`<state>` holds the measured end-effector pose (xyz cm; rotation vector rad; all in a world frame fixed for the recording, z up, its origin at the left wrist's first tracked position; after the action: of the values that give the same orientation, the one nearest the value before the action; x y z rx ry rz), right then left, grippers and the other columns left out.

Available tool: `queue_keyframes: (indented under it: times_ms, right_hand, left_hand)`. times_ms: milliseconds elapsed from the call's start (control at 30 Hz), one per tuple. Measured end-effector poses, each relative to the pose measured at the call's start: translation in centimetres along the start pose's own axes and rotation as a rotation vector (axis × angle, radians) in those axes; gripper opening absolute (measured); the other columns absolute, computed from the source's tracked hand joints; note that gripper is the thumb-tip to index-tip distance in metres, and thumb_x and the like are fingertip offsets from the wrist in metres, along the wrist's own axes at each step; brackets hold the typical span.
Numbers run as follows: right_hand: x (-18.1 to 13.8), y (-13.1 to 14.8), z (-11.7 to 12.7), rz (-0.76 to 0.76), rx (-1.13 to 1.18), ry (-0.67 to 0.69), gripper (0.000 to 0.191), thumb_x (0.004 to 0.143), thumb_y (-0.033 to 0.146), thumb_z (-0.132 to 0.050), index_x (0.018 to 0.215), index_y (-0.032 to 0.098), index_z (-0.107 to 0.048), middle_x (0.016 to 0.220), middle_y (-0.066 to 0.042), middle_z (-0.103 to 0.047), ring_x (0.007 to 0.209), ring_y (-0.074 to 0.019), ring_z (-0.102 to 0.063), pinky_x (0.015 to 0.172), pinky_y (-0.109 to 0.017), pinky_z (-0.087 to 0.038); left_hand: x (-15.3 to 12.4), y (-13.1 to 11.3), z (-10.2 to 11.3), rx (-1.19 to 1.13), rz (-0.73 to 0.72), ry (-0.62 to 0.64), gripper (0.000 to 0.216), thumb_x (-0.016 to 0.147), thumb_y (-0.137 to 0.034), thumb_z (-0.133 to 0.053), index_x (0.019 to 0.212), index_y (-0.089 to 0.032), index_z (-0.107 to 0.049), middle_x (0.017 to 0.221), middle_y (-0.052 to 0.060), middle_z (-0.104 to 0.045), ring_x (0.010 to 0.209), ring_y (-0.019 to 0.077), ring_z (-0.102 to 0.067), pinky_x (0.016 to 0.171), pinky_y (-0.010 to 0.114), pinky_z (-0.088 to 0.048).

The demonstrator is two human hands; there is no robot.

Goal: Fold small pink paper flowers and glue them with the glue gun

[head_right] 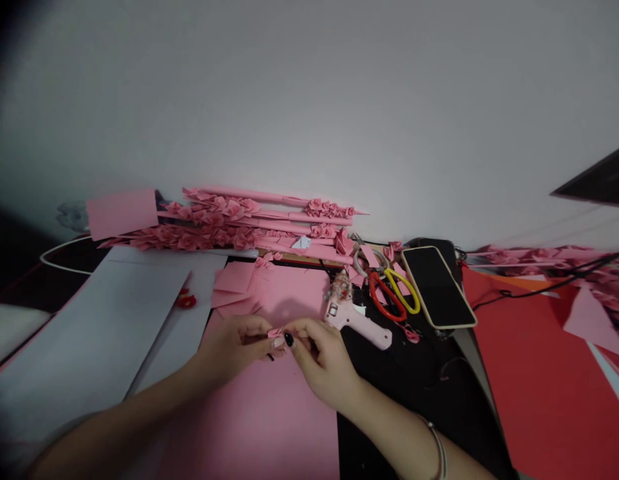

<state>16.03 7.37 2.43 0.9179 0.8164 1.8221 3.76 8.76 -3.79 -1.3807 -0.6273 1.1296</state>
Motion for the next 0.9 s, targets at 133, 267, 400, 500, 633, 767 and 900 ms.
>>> queue_keyframes:
  times_ms: [133, 267, 400, 500, 633, 767, 900]
  right_hand:
    - [0.0, -0.2, -0.2, -0.011, 0.003, 0.018, 0.015, 0.088, 0.018, -0.049, 0.087, 0.017, -0.064, 0.067, -0.001, -0.061, 0.059, -0.0140, -0.055, 0.056, -0.024, -0.042]
    - [0.1, -0.1, -0.3, -0.003, 0.044, 0.036, 0.017, 0.089, 0.017, -0.047, 0.088, 0.017, -0.064, 0.071, -0.003, -0.065, 0.062, -0.0143, -0.058, 0.058, -0.024, -0.044]
    - [0.1, 0.4, -0.5, 0.025, 0.081, 0.060, 0.016, 0.086, 0.014, -0.050, 0.089, 0.018, -0.065, 0.073, -0.002, -0.067, 0.063, -0.0135, -0.059, 0.059, -0.023, -0.044]
    - [0.1, 0.5, -0.9, 0.020, 0.152, 0.097, 0.016, 0.088, 0.015, -0.050, 0.090, 0.018, -0.065, 0.072, -0.001, -0.067, 0.062, -0.0123, -0.058, 0.058, -0.021, -0.044]
    - [0.1, 0.4, -1.4, -0.006, 0.239, 0.151, 0.015, 0.091, 0.021, -0.050, 0.087, 0.017, -0.064, 0.070, -0.001, -0.065, 0.060, -0.0117, -0.057, 0.056, -0.020, -0.043]
    - [0.0, 0.3, -1.5, 0.013, 0.233, 0.172, 0.023, 0.094, 0.027, -0.048, 0.078, 0.016, -0.062, 0.064, 0.000, -0.060, 0.055, -0.0112, -0.051, 0.053, -0.021, -0.040]
    - [-0.1, 0.5, -1.5, 0.062, 0.191, 0.199, 0.027, 0.094, 0.028, -0.047, 0.076, 0.016, -0.062, 0.062, 0.000, -0.057, 0.054, -0.0111, -0.049, 0.054, -0.022, -0.038]
  left_hand:
    - [-0.1, -0.4, -0.4, 0.007, -0.021, 0.037, 0.017, 0.081, -0.030, -0.061, 0.075, -0.016, -0.068, 0.074, 0.005, -0.074, 0.071, 0.0175, -0.069, 0.064, 0.025, -0.052]
    - [-0.2, -0.5, -0.5, -0.039, 0.002, 0.042, 0.017, 0.080, -0.031, -0.062, 0.074, -0.016, -0.066, 0.072, 0.005, -0.074, 0.069, 0.0180, -0.070, 0.063, 0.026, -0.053]
    - [-0.3, -0.3, -0.5, -0.063, 0.037, 0.038, 0.017, 0.078, -0.030, -0.063, 0.071, -0.015, -0.063, 0.068, 0.004, -0.073, 0.066, 0.0183, -0.070, 0.061, 0.026, -0.053]
    - [-0.3, -0.1, -0.5, -0.058, 0.064, 0.043, 0.015, 0.077, -0.028, -0.062, 0.069, -0.015, -0.063, 0.067, 0.004, -0.073, 0.065, 0.0185, -0.070, 0.061, 0.026, -0.053]
    - [-0.4, 0.1, -0.8, -0.117, 0.120, 0.070, 0.016, 0.076, -0.027, -0.062, 0.065, -0.014, -0.062, 0.063, 0.002, -0.070, 0.065, 0.0184, -0.071, 0.060, 0.025, -0.053]
    - [-0.5, 0.3, -1.2, -0.219, 0.194, 0.100, 0.020, 0.072, -0.032, -0.067, 0.063, -0.015, -0.059, 0.061, 0.001, -0.068, 0.063, 0.0190, -0.071, 0.056, 0.024, -0.052]
    - [-0.7, 0.2, -1.6, -0.263, 0.219, 0.161, 0.021, 0.070, -0.031, -0.069, 0.062, -0.014, -0.060, 0.060, 0.003, -0.070, 0.061, 0.0193, -0.071, 0.053, 0.024, -0.051]
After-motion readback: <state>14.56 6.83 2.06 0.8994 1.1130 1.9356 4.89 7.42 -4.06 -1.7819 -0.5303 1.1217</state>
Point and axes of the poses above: each hand's wrist, its own x-axis towards the middle knuckle, its own z-axis out of the back of the hand, y = z × x, the point moved 9 cm from there along x, towards the middle knuckle
